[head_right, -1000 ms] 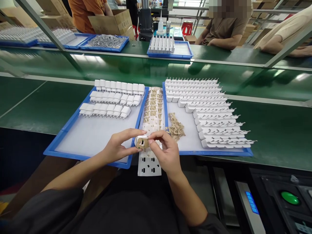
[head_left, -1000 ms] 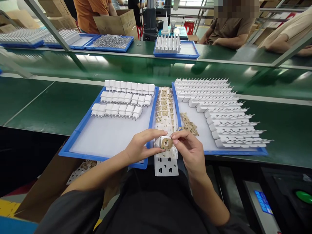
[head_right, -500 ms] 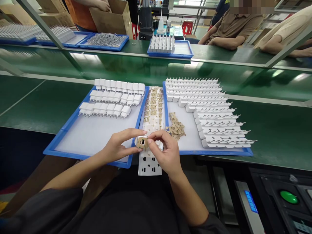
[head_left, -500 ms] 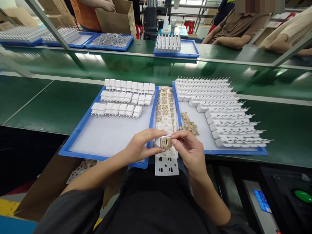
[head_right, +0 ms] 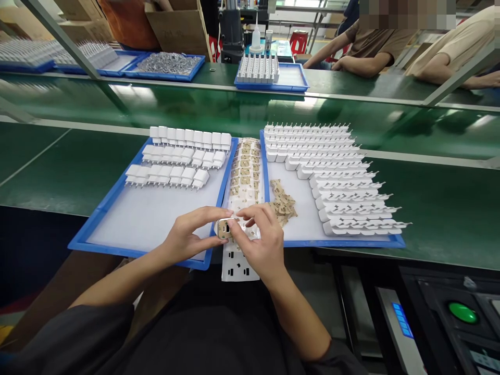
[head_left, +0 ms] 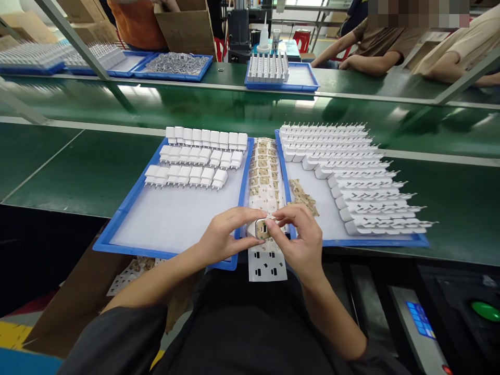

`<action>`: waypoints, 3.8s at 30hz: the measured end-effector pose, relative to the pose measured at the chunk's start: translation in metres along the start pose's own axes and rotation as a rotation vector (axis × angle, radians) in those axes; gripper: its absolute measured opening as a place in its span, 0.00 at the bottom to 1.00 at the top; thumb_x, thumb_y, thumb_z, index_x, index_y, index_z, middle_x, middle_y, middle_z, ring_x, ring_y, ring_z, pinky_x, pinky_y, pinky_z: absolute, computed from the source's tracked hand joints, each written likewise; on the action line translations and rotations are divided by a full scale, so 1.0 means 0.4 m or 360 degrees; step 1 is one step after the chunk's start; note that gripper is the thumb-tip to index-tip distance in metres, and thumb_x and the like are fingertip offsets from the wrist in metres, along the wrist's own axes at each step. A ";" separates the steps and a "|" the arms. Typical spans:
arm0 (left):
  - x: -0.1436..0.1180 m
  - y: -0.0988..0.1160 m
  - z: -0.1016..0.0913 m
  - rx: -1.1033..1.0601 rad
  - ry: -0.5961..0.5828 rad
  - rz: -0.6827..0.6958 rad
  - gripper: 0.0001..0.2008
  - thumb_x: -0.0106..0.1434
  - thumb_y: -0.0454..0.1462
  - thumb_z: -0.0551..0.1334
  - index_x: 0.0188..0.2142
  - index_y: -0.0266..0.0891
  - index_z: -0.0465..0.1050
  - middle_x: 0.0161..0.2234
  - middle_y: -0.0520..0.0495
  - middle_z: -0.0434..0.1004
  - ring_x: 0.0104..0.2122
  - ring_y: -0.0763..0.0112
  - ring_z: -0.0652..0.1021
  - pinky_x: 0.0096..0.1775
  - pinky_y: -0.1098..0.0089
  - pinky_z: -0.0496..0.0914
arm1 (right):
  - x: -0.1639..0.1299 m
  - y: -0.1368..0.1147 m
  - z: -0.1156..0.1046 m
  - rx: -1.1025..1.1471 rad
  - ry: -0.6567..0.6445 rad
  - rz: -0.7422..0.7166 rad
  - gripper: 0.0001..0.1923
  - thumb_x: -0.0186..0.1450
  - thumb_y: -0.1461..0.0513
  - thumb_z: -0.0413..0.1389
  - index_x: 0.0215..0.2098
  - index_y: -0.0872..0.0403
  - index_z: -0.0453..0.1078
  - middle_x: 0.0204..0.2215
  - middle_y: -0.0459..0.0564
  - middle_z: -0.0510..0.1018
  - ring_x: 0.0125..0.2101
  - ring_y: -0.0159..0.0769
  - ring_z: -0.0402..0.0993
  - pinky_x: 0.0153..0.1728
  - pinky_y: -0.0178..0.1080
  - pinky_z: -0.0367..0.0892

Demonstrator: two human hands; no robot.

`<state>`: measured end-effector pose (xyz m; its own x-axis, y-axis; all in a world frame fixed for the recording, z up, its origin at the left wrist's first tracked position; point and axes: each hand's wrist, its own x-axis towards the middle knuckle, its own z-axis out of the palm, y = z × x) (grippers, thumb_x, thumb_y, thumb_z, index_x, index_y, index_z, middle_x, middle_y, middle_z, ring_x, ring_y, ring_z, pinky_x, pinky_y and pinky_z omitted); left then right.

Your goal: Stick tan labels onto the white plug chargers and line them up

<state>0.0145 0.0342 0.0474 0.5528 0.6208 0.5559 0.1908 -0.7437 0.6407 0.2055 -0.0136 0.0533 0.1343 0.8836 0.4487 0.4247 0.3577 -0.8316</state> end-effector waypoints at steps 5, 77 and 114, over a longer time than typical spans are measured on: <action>-0.011 0.004 0.013 0.0050 0.0148 0.0006 0.22 0.61 0.36 0.71 0.54 0.41 0.72 0.49 0.40 0.80 0.50 0.60 0.80 0.52 0.61 0.76 | -0.004 0.021 0.009 0.0450 -0.0100 0.0283 0.05 0.69 0.61 0.57 0.43 0.49 0.73 0.38 0.47 0.75 0.41 0.34 0.74 0.41 0.37 0.73; 0.177 -0.259 -0.025 0.1468 -0.0415 -0.0546 0.13 0.71 0.40 0.54 0.44 0.38 0.76 0.45 0.40 0.78 0.50 0.54 0.71 0.48 0.57 0.62 | 0.097 0.204 0.110 -0.1149 -0.0599 -0.0263 0.26 0.67 0.66 0.49 0.64 0.56 0.62 0.60 0.60 0.72 0.57 0.49 0.71 0.56 0.51 0.68; 0.209 -0.336 0.031 0.1329 -0.0980 -0.0249 0.21 0.70 0.42 0.51 0.59 0.55 0.71 0.64 0.58 0.68 0.64 0.52 0.65 0.54 0.46 0.67 | 0.208 0.483 0.137 -0.0753 -0.0274 -0.0911 0.16 0.62 0.44 0.51 0.34 0.41 0.75 0.34 0.56 0.79 0.34 0.59 0.76 0.36 0.60 0.69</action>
<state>0.0450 0.1829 0.0014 0.7462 0.6655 -0.0172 0.6653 -0.7464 -0.0171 0.2498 0.1458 -0.0880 -0.3476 0.6478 0.6778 0.7297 0.6409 -0.2384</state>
